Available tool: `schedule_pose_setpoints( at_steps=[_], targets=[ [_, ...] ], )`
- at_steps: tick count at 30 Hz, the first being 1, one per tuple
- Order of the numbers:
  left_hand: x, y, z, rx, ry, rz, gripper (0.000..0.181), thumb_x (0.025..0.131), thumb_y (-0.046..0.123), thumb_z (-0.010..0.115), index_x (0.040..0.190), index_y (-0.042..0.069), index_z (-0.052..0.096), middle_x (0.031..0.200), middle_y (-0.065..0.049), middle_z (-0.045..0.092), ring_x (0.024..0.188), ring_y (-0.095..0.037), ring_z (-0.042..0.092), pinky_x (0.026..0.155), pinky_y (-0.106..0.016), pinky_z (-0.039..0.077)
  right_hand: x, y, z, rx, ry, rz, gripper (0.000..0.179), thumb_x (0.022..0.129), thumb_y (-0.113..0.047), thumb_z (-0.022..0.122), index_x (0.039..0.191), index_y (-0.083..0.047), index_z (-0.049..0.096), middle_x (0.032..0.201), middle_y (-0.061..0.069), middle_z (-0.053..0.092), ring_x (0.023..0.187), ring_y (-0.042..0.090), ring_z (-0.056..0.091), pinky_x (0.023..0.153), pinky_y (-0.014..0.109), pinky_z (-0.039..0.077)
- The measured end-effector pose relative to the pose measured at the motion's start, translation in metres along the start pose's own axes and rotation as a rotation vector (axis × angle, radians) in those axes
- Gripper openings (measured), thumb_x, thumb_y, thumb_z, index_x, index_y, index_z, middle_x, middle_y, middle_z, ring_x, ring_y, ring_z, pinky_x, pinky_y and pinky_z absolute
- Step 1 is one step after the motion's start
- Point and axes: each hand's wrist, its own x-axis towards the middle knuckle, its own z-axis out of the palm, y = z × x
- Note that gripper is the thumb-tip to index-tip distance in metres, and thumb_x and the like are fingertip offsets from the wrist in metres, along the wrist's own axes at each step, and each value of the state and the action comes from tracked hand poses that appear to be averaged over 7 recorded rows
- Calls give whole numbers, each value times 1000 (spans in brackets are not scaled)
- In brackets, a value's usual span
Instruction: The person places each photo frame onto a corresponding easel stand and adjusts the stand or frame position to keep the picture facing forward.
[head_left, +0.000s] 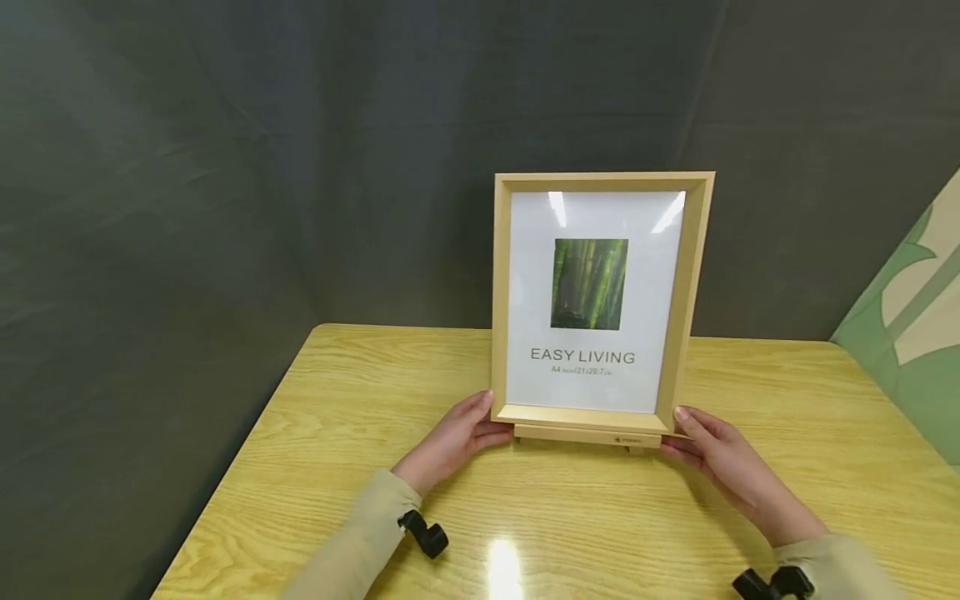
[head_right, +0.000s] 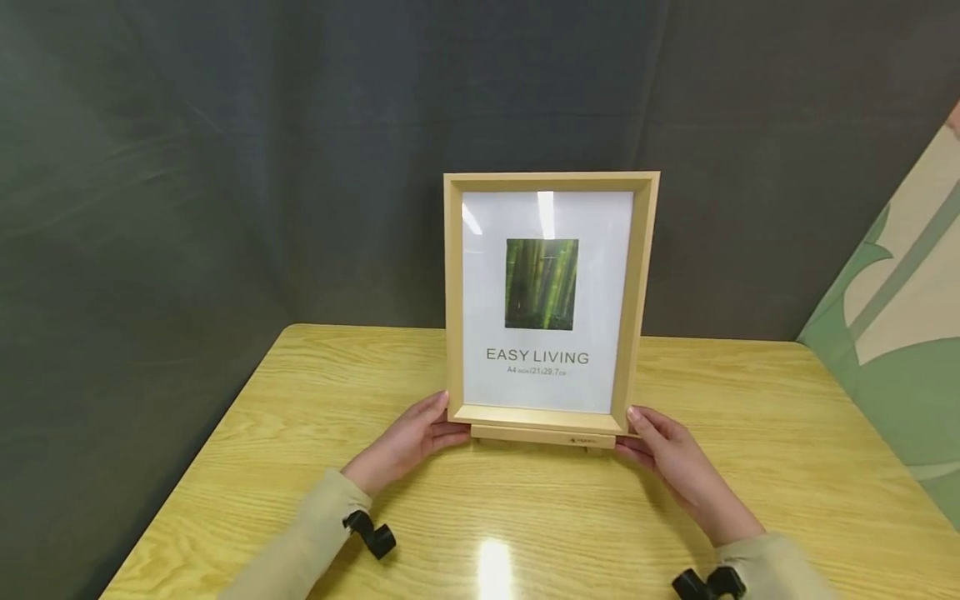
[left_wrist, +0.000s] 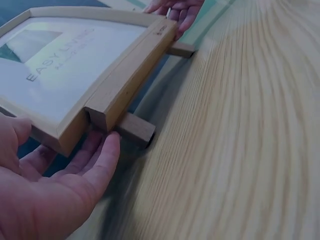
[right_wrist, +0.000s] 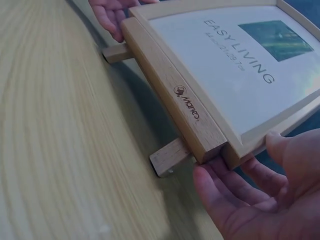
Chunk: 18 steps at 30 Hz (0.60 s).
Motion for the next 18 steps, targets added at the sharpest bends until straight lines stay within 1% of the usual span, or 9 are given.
schedule_pose_setpoints(
  at_steps=[4,7,9,14,16,18],
  targets=[
    [-2,-1,-2,14,9,-6,62,101,40,44,145,-2,32,126,-21,54,114,-34,55,100,-43,43,3,1,-1,5,-12,-18,71,103,-38,38,144,16,17,131,26,47,100,10,62,91,33,49],
    [-4,-1,-4,20,19,-2,62,101,41,44,145,-2,32,127,-21,53,115,-34,54,100,-42,43,5,1,0,9,-28,-27,70,103,-38,38,144,16,18,132,30,45,102,12,62,92,34,48],
    [-5,-1,-3,18,27,11,62,102,40,44,144,-3,32,127,-22,52,115,-34,54,100,-43,43,5,1,-1,11,-41,-29,70,103,-38,38,144,15,18,134,32,42,105,15,61,93,35,48],
    [-4,-2,2,10,52,30,60,102,38,42,143,-4,33,128,-24,51,114,-34,55,99,-44,43,6,2,-7,-1,-61,-21,71,103,-40,39,145,13,17,137,34,37,113,23,57,94,35,47],
    [-3,-3,4,10,66,29,59,102,38,42,143,-3,34,128,-24,51,114,-34,55,100,-45,42,6,2,-10,-6,-68,-15,72,102,-41,39,146,12,16,137,34,36,114,25,56,95,35,47],
    [-3,-3,8,21,69,37,60,103,38,42,143,-5,33,128,-25,51,114,-34,55,100,-46,41,5,2,-13,-6,-76,-8,73,102,-42,39,147,11,16,137,33,37,114,25,56,95,35,46]
  ],
)
